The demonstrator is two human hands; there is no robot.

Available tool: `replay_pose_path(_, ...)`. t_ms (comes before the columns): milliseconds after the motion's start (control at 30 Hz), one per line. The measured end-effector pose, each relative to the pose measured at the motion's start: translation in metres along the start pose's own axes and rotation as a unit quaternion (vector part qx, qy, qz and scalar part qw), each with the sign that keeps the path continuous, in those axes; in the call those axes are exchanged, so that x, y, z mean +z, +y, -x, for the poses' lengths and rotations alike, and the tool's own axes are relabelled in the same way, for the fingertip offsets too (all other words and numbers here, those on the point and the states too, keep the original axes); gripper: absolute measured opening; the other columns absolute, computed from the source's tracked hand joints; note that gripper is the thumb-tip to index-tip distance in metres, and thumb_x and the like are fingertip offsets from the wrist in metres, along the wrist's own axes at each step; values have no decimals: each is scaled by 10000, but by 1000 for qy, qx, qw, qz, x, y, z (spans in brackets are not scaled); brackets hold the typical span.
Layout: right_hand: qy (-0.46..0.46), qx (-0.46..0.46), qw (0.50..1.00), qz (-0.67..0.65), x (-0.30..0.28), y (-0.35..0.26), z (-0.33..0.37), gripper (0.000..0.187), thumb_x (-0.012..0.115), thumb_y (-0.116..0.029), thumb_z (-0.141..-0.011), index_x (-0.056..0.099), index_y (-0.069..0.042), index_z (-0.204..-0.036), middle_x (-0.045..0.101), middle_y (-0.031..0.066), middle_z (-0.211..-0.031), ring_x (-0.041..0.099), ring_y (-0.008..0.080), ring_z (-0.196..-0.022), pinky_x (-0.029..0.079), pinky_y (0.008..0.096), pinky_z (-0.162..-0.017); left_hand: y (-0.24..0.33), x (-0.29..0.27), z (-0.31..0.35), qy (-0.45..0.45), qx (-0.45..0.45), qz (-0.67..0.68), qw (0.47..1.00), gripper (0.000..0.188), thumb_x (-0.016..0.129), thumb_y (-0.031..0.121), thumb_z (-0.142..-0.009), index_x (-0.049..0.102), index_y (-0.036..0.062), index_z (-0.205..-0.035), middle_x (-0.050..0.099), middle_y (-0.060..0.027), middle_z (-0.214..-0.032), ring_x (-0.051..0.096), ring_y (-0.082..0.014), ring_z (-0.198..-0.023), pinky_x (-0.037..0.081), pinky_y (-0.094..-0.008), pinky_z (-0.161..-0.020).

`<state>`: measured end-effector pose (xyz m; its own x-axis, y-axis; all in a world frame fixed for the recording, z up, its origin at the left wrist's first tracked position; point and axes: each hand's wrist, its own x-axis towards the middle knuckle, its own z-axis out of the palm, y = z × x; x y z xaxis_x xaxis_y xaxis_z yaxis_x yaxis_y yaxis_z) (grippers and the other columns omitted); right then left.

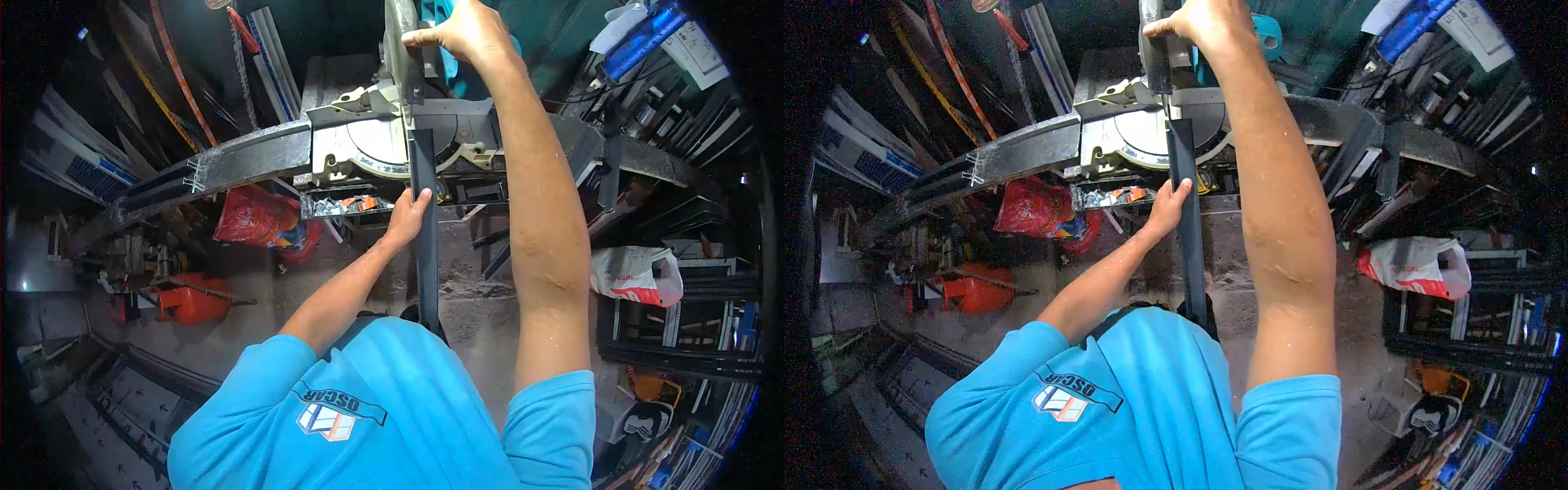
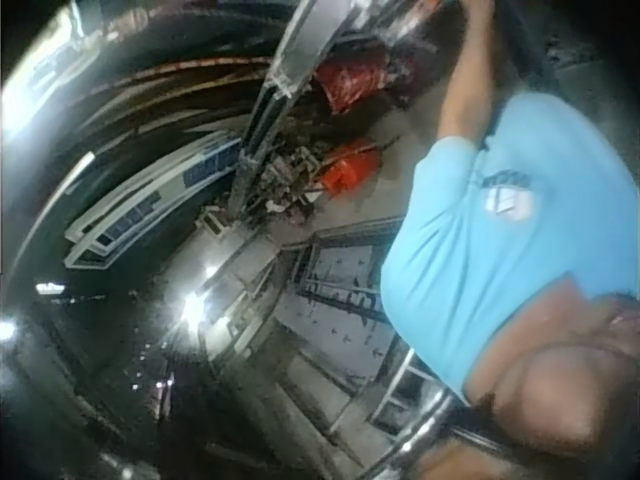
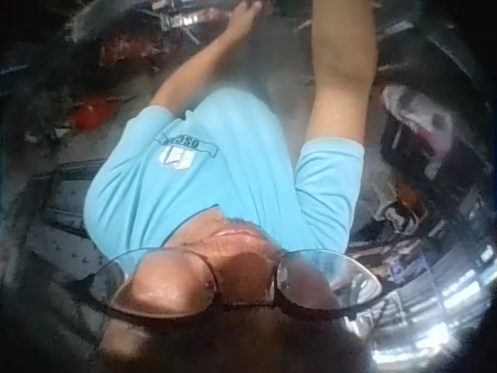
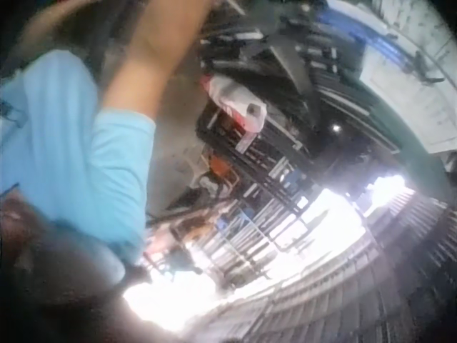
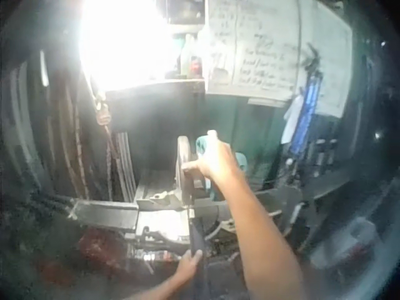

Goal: The person uses a miter saw to cut several metal profiles in a workshop. They measure the profiles with a tape measure, position them on the saw, and perform cuts. The person handles both black and orange-colored metal pieces, measuring and cutting them sequentially.

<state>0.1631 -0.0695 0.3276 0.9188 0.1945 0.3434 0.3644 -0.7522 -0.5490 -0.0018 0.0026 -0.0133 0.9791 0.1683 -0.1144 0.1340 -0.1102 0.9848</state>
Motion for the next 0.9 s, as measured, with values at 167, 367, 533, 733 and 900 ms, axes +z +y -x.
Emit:
replay_pose_path(167,-4,-3,1000,-11,-1,-4,10,965,962,-351,-586,487,6,-1347,645,273,-1275,616,409,-1212,517,449,-1000,-6,-2,-2,-8,-20,15,1000,465,551,422,-1029,589,-38,-974,626,-125,-839,592,-212,-808,475,-393,-756)
replay_pose_path(367,4,-21,1000,-12,1,4,13,918,954,-336,-593,489,0,-1310,661,287,-1222,635,417,-1174,529,459,-968,0,-1,-1,-10,-19,14,1000,452,551,404,-1028,601,-44,-1001,638,-130,-863,601,-210,-830,479,-383,-776)
replay_pose_path(533,-1,-11,1000,-4,0,0,17,880,951,-332,-596,496,1,-1273,675,286,-1184,648,431,-1138,536,463,-944,-2,-1,-1,-17,-21,50,998,436,552,398,-1034,599,-35,-1021,635,-100,-868,595,-188,-836,480,-373,-784)
replay_pose_path(733,3,-22,1000,-7,1,2,19,890,949,-338,-596,491,6,-1277,668,292,-1189,640,431,-1149,532,460,-950,5,-2,3,-20,-36,48,998,432,553,408,-1039,591,-23,-1028,620,-74,-855,579,-164,-802,480,-363,-749)
replay_pose_path(900,24,-36,999,-12,4,6,19,892,950,-337,-592,490,9,-1273,667,295,-1183,641,434,-1142,532,460,-946,-2,-1,-1,-23,-33,48,998,453,550,427,-1037,590,-24,-1020,610,-74,-843,570,-163,-789,475,-362,-733)
